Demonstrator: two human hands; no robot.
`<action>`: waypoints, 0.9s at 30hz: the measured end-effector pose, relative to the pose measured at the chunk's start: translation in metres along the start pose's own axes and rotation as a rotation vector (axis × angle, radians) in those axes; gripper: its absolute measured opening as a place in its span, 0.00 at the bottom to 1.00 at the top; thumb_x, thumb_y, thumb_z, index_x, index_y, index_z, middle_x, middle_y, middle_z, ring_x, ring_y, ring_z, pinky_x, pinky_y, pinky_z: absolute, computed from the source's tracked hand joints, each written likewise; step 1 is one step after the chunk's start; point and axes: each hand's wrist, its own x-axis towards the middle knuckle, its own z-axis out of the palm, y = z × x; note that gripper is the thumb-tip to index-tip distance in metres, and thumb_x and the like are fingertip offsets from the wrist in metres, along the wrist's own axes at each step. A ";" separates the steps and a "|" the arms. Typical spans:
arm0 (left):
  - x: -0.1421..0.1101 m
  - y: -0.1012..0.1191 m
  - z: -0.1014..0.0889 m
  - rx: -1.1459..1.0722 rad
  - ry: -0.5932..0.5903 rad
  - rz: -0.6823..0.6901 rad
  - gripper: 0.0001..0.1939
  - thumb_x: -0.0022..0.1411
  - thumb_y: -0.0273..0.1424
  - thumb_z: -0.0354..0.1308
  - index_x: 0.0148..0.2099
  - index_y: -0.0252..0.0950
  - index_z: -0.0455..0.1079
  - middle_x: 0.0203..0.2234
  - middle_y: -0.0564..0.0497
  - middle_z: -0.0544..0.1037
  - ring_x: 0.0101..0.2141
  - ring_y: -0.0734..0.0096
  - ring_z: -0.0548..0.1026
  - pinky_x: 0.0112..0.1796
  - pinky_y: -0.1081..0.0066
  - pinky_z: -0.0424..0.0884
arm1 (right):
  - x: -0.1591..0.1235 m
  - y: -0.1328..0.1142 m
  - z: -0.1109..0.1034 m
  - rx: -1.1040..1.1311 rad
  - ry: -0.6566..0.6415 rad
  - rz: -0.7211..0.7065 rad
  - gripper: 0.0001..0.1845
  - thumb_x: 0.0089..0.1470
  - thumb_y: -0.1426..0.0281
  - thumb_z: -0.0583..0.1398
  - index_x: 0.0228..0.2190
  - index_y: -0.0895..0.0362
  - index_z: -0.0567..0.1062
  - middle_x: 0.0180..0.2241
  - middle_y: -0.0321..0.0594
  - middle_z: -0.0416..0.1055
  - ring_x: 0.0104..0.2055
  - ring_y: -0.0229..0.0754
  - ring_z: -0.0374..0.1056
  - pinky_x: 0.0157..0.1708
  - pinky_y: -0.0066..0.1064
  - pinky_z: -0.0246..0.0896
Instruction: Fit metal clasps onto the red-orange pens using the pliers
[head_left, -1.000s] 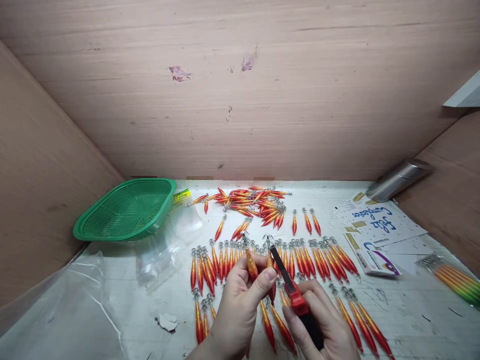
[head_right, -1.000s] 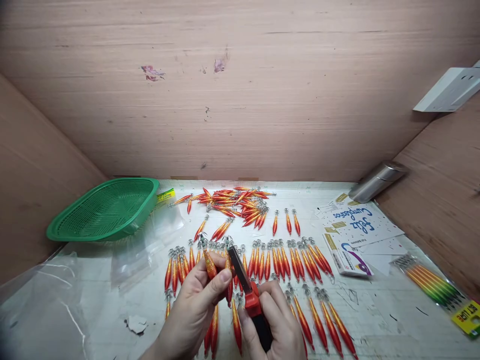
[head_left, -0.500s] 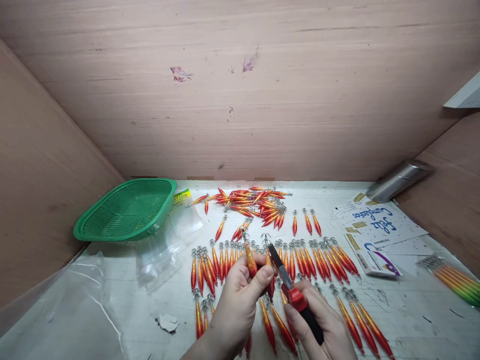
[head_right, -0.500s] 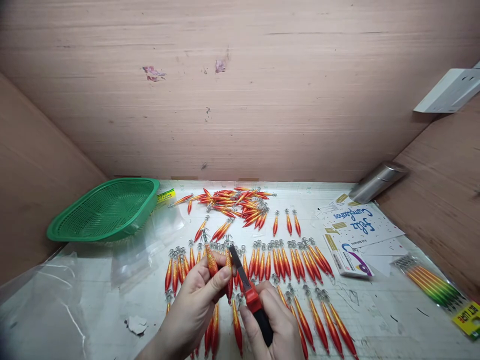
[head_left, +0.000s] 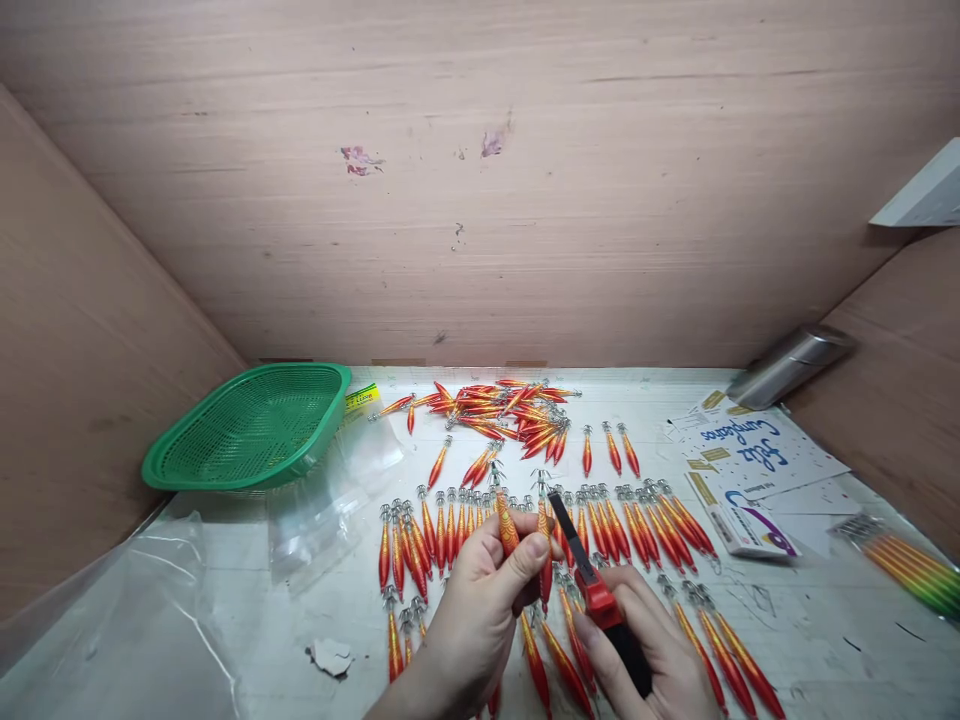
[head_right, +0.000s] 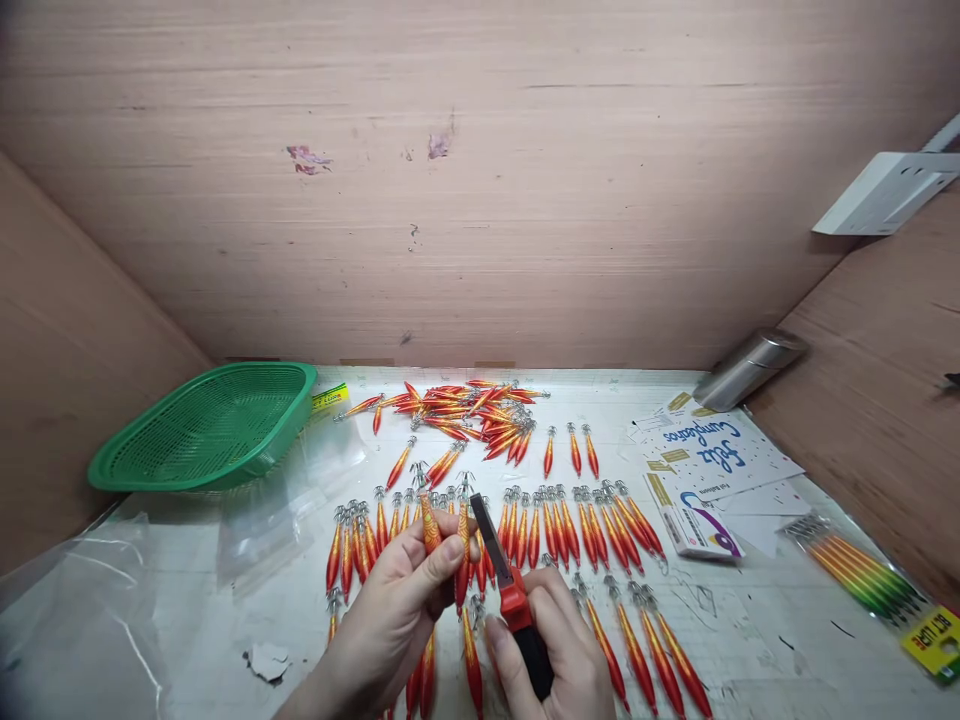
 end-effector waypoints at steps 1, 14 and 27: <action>-0.001 0.000 0.000 0.001 0.001 0.005 0.19 0.48 0.38 0.75 0.37 0.34 0.72 0.27 0.52 0.78 0.27 0.76 0.71 0.34 0.73 0.65 | 0.000 0.001 -0.001 -0.015 0.006 -0.010 0.05 0.59 0.66 0.61 0.32 0.52 0.75 0.35 0.40 0.75 0.37 0.41 0.76 0.36 0.22 0.71; -0.001 -0.004 -0.002 0.062 0.010 0.066 0.22 0.47 0.40 0.75 0.37 0.36 0.69 0.27 0.55 0.74 0.28 0.77 0.69 0.34 0.73 0.65 | 0.004 -0.010 0.001 0.034 -0.028 -0.040 0.05 0.61 0.69 0.60 0.32 0.53 0.73 0.31 0.36 0.71 0.31 0.37 0.73 0.32 0.20 0.70; 0.004 -0.007 -0.008 0.171 0.077 0.204 0.19 0.49 0.40 0.74 0.36 0.35 0.71 0.28 0.55 0.74 0.31 0.75 0.71 0.37 0.73 0.66 | -0.001 -0.014 0.016 0.097 0.107 0.049 0.11 0.63 0.62 0.58 0.31 0.52 0.74 0.30 0.38 0.73 0.33 0.40 0.72 0.34 0.25 0.69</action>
